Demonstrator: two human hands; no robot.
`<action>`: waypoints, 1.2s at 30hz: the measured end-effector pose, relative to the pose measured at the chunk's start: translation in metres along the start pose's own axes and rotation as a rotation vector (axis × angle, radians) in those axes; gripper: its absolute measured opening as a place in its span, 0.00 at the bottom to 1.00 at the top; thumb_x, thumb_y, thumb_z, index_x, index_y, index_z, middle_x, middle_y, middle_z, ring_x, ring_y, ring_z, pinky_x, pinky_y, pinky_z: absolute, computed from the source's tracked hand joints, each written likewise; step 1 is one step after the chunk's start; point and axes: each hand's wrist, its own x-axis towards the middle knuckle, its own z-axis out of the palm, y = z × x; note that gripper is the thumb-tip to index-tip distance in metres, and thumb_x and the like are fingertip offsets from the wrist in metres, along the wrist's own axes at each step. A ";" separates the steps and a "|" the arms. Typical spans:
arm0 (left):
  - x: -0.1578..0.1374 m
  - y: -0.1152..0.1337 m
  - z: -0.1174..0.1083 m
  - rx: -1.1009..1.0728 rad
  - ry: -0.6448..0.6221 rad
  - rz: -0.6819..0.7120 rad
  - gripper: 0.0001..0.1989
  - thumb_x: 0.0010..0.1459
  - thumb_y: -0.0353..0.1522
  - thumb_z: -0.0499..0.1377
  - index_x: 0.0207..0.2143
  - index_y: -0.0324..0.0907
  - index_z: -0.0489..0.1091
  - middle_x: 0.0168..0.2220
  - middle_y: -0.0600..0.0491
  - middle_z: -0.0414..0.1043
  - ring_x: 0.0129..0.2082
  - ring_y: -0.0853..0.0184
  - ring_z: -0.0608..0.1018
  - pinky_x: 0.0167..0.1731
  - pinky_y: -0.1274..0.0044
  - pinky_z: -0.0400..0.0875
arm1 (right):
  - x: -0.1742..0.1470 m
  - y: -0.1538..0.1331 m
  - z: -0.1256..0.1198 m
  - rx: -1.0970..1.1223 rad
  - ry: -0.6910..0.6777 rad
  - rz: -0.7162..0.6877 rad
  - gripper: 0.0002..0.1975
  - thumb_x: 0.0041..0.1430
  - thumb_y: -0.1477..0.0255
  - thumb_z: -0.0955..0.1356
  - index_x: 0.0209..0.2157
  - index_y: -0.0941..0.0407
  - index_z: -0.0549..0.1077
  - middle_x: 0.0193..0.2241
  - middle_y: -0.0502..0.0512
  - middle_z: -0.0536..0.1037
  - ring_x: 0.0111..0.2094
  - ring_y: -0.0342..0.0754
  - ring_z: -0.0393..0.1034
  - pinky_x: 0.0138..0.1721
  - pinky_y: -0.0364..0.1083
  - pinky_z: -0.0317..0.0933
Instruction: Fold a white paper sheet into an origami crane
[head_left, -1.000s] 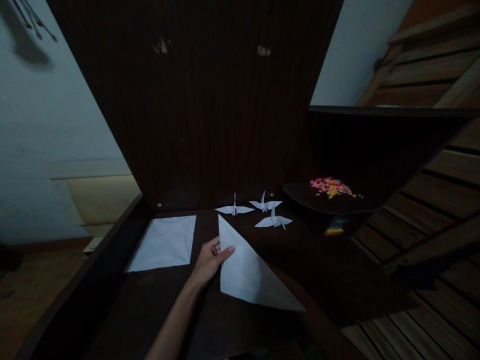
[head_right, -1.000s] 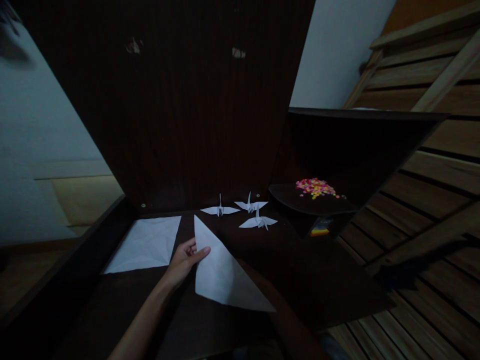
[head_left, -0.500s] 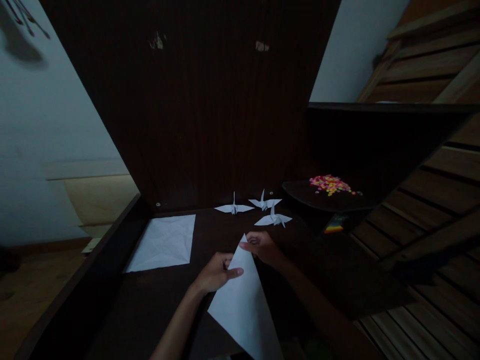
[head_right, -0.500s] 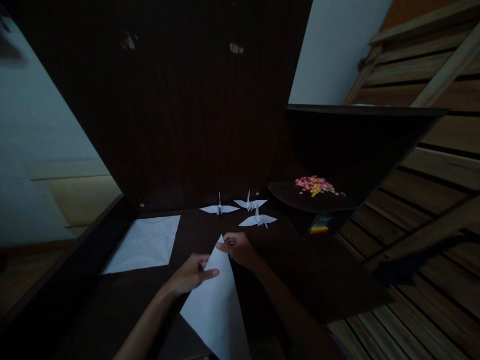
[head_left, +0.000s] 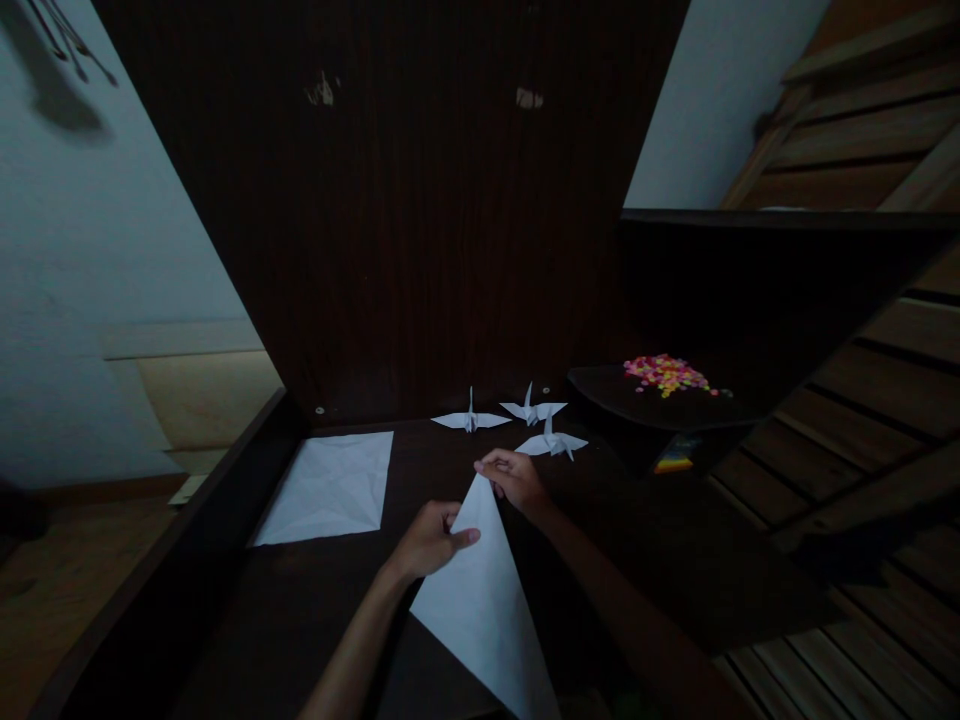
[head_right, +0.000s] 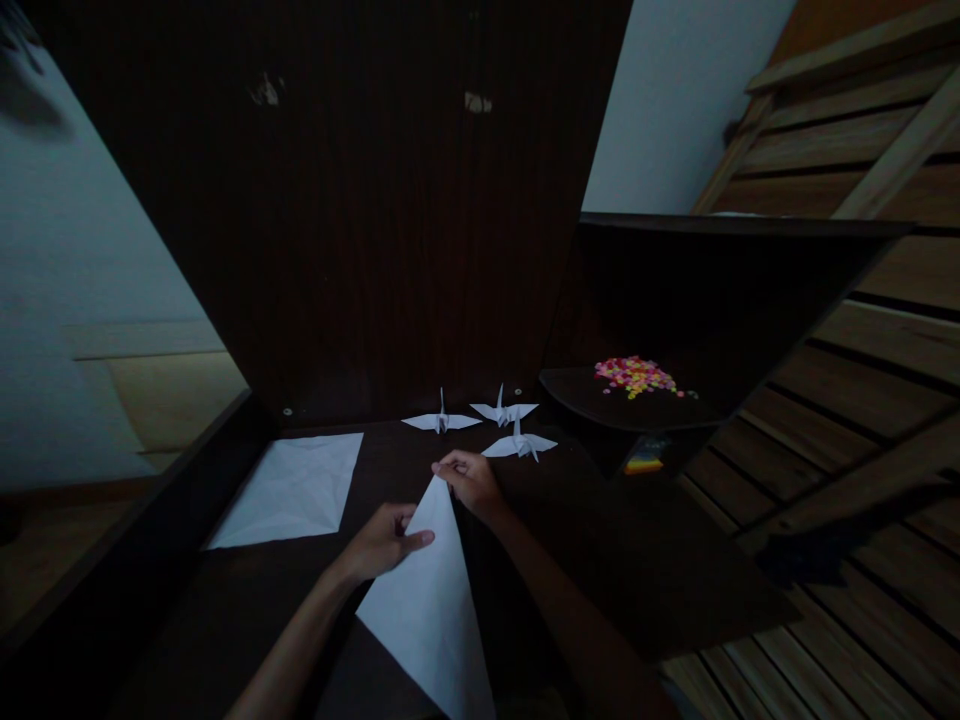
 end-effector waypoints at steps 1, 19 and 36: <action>0.001 -0.001 -0.001 0.000 0.008 0.001 0.17 0.46 0.40 0.65 0.31 0.34 0.74 0.27 0.51 0.75 0.27 0.64 0.75 0.26 0.78 0.67 | 0.003 0.003 0.001 -0.005 -0.002 0.003 0.17 0.42 0.58 0.72 0.19 0.57 0.69 0.12 0.44 0.64 0.14 0.37 0.55 0.15 0.39 0.47; 0.017 -0.011 -0.011 0.175 0.618 0.038 0.12 0.50 0.35 0.61 0.37 0.39 0.71 0.30 0.49 0.79 0.30 0.63 0.80 0.31 0.76 0.73 | -0.019 0.041 0.018 -0.828 -0.154 -0.370 0.23 0.60 0.72 0.63 0.57 0.63 0.66 0.58 0.65 0.66 0.60 0.55 0.59 0.60 0.56 0.55; 0.044 -0.056 -0.005 1.174 0.396 0.453 0.25 0.61 0.25 0.44 0.61 0.34 0.55 0.61 0.39 0.60 0.63 0.58 0.59 0.58 0.62 0.61 | -0.031 0.069 0.020 -1.172 -0.206 -0.500 0.24 0.64 0.77 0.55 0.60 0.66 0.60 0.61 0.64 0.61 0.64 0.53 0.49 0.63 0.57 0.48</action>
